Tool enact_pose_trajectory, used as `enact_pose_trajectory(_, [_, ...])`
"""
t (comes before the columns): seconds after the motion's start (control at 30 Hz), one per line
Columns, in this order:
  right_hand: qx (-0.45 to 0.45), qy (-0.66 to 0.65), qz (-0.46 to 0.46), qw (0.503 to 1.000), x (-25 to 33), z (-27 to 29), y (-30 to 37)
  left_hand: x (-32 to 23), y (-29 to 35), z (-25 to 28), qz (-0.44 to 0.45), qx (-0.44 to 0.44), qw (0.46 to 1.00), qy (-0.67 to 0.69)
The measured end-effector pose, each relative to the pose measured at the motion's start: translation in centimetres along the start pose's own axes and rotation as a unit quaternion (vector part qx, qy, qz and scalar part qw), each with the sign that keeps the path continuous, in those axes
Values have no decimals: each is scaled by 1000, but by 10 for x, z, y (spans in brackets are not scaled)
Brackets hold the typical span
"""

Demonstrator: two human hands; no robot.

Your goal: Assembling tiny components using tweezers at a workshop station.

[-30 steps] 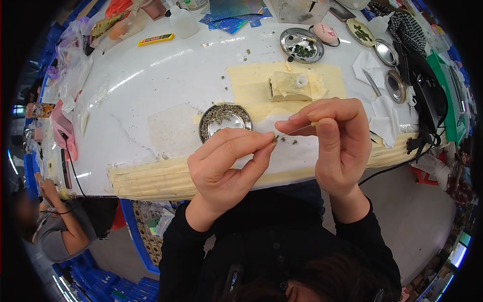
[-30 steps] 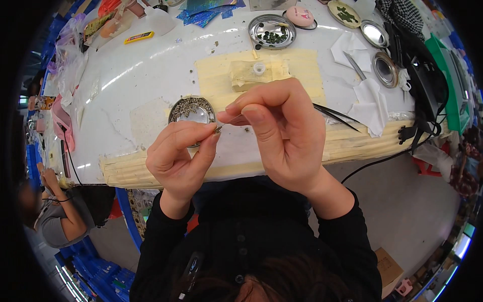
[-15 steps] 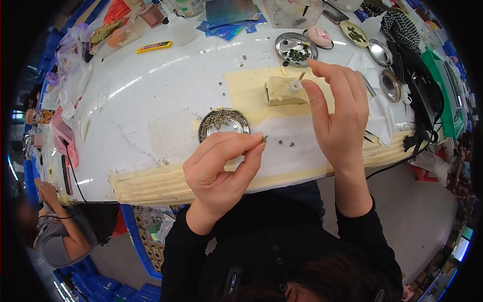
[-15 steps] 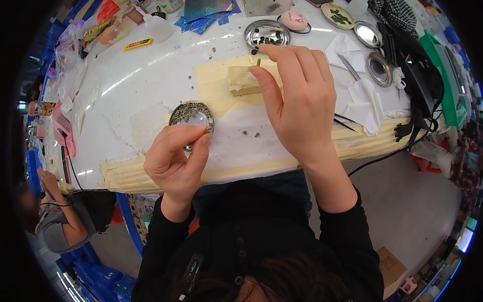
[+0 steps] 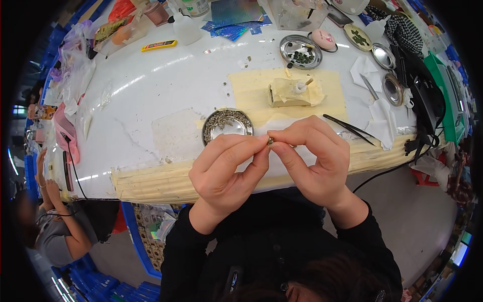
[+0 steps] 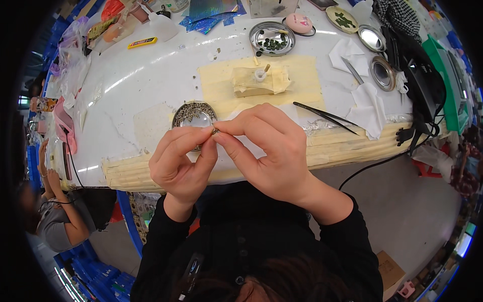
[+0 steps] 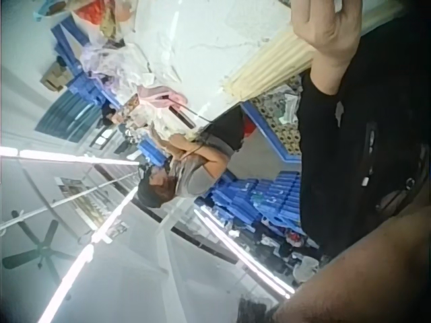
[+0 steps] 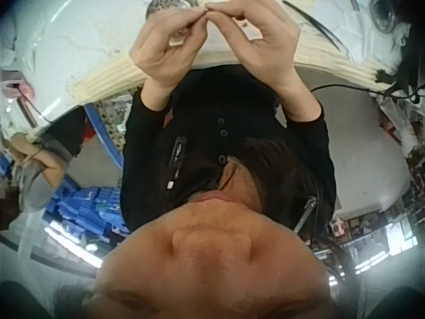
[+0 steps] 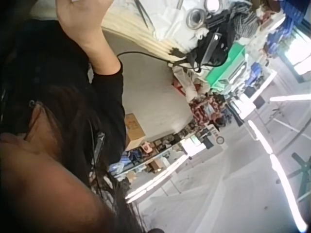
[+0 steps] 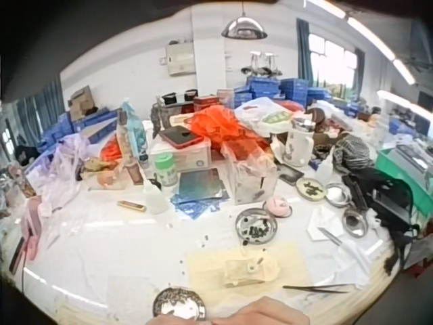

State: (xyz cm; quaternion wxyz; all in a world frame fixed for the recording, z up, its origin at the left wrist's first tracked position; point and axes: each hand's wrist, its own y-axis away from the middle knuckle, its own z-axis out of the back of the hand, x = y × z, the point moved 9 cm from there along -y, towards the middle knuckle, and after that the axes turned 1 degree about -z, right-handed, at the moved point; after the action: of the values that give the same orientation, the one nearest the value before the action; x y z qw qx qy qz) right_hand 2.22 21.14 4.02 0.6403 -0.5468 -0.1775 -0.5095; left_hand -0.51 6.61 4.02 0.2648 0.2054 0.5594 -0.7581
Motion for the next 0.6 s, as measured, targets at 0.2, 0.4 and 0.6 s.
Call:
enact_pose_trajectory(0.2, [-26,38,52,998,7,4,2,-10,2,-4,-61,10,996,-66])
enact_pose_trajectory(0.4, [-27,16,51,998,2,3,2,-8,3,-6,-47,5,997,-69])
enact_pose_trajectory(0.6, [22,-172,-120,978,-31,-7,7,-8,1,-9,-45,14,997,-54])
